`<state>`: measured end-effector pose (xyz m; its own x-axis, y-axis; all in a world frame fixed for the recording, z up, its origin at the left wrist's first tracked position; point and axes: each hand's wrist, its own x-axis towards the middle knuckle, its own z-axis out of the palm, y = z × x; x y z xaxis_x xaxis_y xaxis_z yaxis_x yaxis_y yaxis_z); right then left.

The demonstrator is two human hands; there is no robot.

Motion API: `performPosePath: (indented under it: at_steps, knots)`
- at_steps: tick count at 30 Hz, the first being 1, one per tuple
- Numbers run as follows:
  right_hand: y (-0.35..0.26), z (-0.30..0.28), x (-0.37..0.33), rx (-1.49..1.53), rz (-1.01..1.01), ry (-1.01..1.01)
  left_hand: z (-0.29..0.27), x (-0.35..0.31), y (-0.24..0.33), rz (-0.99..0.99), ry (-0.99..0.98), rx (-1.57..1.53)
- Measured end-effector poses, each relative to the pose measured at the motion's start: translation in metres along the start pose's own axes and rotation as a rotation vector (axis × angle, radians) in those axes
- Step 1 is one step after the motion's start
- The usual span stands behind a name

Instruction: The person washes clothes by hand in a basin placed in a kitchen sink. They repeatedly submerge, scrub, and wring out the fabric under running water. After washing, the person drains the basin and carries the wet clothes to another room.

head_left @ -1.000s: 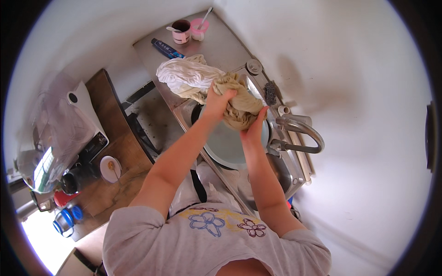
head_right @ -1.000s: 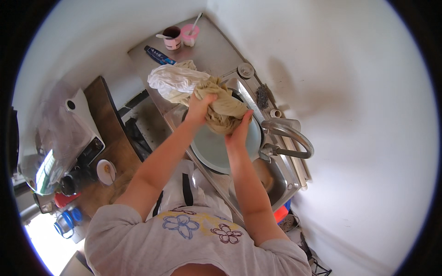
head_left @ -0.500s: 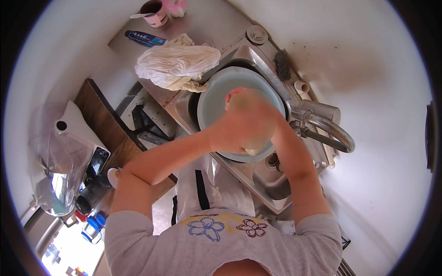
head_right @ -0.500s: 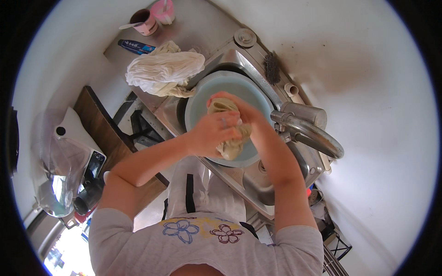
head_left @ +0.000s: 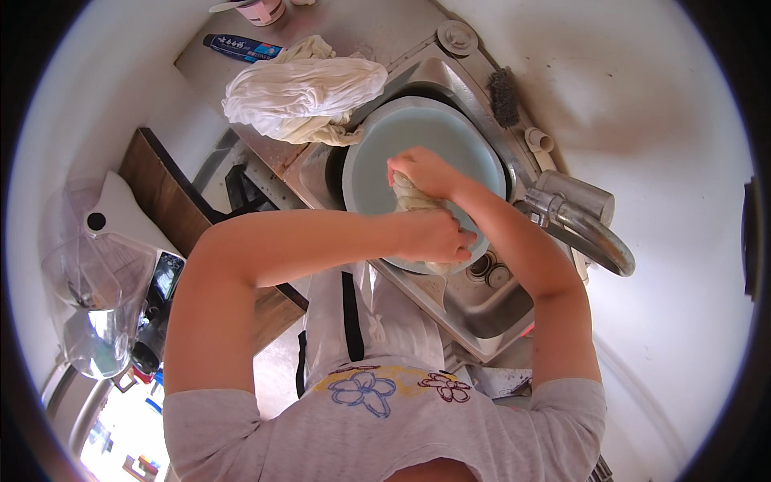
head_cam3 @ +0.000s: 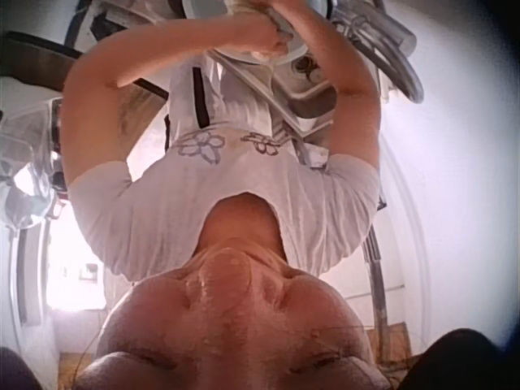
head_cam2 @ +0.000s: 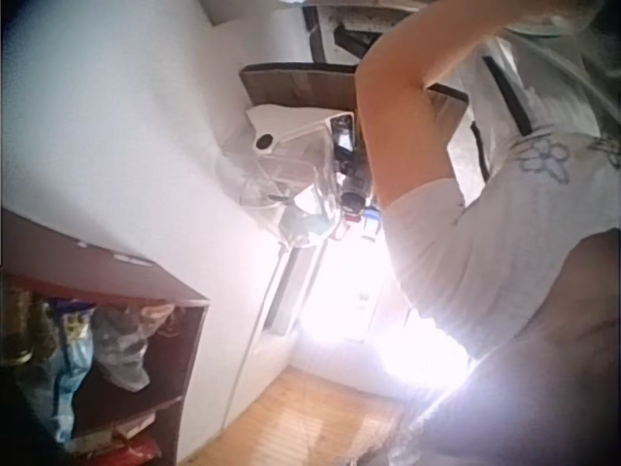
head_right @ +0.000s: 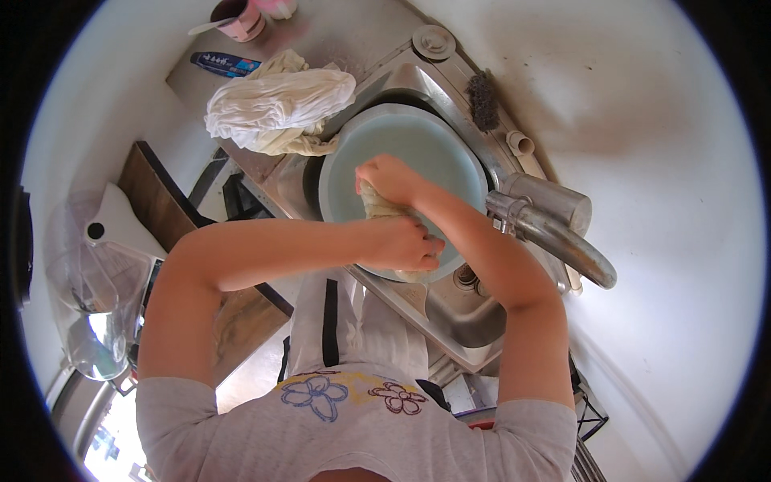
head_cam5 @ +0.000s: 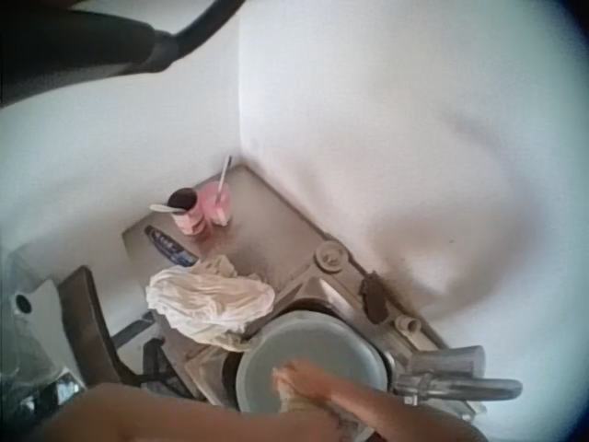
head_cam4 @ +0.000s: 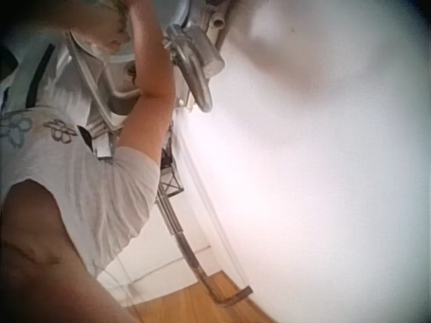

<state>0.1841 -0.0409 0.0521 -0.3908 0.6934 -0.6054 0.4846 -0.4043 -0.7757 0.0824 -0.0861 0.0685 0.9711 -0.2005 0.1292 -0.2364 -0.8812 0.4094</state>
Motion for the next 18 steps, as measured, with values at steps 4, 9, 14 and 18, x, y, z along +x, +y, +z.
performPosePath:
  at_steps: [4, 9, 14, 18]
  knots:
    - [0.017, 0.017, 0.008, -0.222, -0.031, 0.1, 0.041, 0.008, -0.008, 0.036, -0.004, 0.074]
    - [0.043, 0.027, 0.02, -0.366, 0.136, 0.109, 0.081, 0.032, -0.006, -0.239, 0.272, -0.276]
    - [0.021, 0.033, 0.01, -0.557, 0.225, 0.201, 0.134, 0.046, -0.016, 0.016, -0.171, 0.561]
    - [0.051, 0.045, 0.032, -0.638, 0.111, 0.161, 0.124, 0.03, -0.019, 0.122, -0.403, 0.718]
